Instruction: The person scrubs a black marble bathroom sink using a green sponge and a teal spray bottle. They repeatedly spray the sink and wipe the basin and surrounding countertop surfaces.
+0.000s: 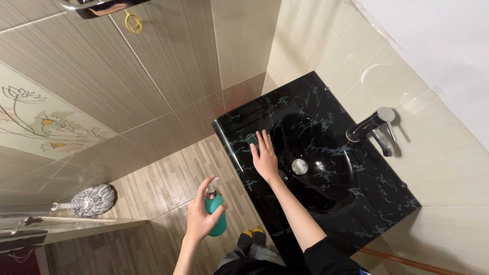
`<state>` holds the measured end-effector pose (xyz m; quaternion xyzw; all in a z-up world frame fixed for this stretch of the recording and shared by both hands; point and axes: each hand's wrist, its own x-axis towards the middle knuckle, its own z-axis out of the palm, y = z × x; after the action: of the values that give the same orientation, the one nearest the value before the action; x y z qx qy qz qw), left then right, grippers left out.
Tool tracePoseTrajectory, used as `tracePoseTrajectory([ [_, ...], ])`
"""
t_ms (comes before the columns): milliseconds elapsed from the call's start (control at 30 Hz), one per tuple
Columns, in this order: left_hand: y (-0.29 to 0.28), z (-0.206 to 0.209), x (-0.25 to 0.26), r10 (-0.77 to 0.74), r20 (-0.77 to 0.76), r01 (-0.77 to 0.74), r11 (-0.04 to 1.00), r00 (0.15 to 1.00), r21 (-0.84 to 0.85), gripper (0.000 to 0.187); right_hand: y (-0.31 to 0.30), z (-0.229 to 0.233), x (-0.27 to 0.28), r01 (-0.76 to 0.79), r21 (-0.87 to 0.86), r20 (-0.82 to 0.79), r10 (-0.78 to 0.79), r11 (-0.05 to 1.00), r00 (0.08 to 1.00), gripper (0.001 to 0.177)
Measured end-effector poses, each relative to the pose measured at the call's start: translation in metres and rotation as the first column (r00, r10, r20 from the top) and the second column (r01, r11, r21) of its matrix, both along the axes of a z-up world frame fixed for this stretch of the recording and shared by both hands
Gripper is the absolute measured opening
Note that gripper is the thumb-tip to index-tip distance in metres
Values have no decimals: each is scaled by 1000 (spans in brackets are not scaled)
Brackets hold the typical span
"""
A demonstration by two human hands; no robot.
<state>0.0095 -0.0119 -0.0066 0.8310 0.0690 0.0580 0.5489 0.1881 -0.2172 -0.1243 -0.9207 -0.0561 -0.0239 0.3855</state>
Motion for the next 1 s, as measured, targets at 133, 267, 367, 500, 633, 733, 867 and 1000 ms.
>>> tracePoseTrajectory([
  [133, -10, 0, 11, -25, 30, 25, 1000, 999, -7, 82, -15, -13, 8, -33, 110, -33, 37, 993, 999, 58],
  [267, -21, -1, 25, -45, -35, 44, 999, 998, -24, 82, -30, -30, 16, -73, 320, -71, 101, 945, 992, 57],
  [367, -31, -3, 34, -64, -48, 62, 997, 997, -44, 82, -39, -39, 20, -94, 416, -72, 136, 905, 988, 57],
  [500, -42, -6, 46, -98, 12, 98, 995, 995, -2, 82, -45, -42, 24, -89, 463, -94, 149, 882, 984, 58],
  [633, -51, -9, 55, -104, -51, 104, 995, 993, -12, 82, -51, -47, 25, -113, 499, -90, 181, 859, 979, 59],
  [733, -57, -9, 59, -104, -109, 103, 995, 989, -15, 82, -56, -59, 31, -123, 494, -48, 169, 861, 985, 61],
  [867, -63, -9, 65, -113, -93, 112, 994, 989, -14, 83, -60, -78, 40, -134, 428, 19, 139, 894, 990, 62],
  [1000, -68, -10, 73, -125, -84, 126, 992, 989, 5, 82, -67, -91, 44, -128, 364, 47, 119, 923, 992, 63],
])
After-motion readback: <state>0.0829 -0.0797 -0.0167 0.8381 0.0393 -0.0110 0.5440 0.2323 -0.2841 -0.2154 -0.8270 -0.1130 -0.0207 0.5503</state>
